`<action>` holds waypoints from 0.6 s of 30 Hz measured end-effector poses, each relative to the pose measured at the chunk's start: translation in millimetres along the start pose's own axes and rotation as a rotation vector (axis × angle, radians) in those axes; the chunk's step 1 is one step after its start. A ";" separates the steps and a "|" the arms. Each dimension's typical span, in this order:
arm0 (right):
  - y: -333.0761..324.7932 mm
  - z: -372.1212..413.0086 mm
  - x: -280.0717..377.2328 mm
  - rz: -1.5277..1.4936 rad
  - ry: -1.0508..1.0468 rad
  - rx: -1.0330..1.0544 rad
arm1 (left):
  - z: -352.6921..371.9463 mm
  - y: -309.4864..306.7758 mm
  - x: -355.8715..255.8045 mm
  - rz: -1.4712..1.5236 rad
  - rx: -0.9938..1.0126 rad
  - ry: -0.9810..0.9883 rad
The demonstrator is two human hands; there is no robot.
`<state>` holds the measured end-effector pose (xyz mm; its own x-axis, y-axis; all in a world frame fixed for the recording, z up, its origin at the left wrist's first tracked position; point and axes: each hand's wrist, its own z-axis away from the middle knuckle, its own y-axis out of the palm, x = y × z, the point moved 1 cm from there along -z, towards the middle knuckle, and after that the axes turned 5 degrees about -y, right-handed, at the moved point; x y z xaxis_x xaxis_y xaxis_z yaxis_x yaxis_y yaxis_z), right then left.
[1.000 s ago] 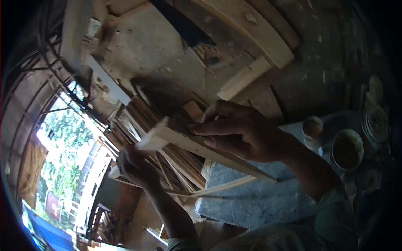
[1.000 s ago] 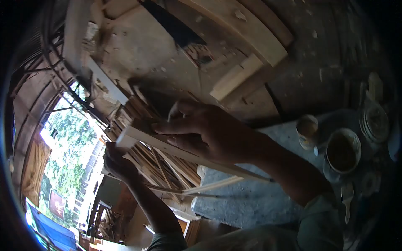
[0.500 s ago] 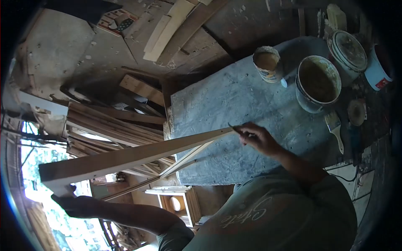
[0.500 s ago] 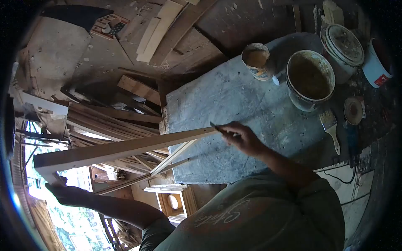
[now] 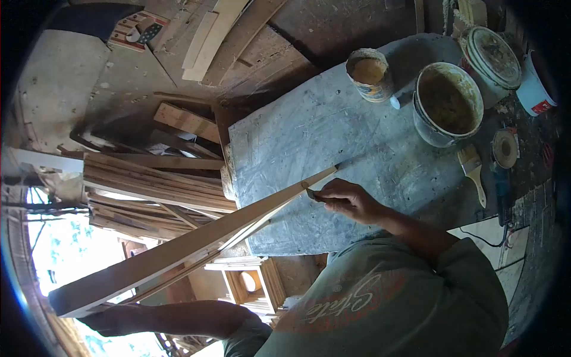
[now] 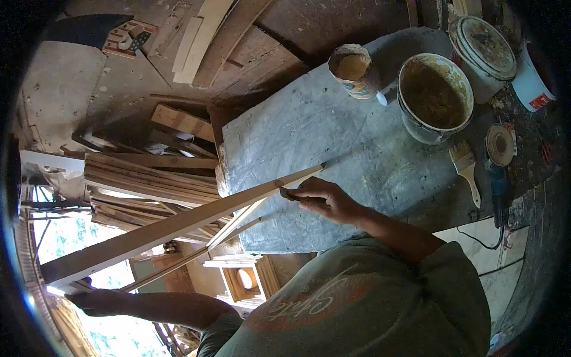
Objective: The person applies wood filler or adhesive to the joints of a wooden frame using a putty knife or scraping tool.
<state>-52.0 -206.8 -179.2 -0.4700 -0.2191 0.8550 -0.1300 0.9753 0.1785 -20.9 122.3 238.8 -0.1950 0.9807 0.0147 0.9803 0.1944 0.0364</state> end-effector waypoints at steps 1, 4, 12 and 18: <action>-8.2 -0.3 3.0 0.003 0.013 0.030 | -0.7 0.4 -0.2 -0.010 -0.003 0.005; -23.3 -13.0 9.3 0.114 -0.078 0.016 | -1.5 0.0 1.7 -0.021 -0.010 0.015; -38.9 -43.9 -3.6 0.363 -0.134 0.207 | 2.6 2.3 0.1 -0.050 -0.024 0.041; -49.0 -40.3 -9.9 0.417 -0.136 0.222 | -1.4 -0.4 2.9 -0.075 -0.017 0.043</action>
<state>-5.8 -251.3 -176.7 -0.6298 0.1723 0.7574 -0.0830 0.9546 -0.2862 -21.9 125.0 240.3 -0.2690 0.9616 0.0541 0.9623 0.2661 0.0557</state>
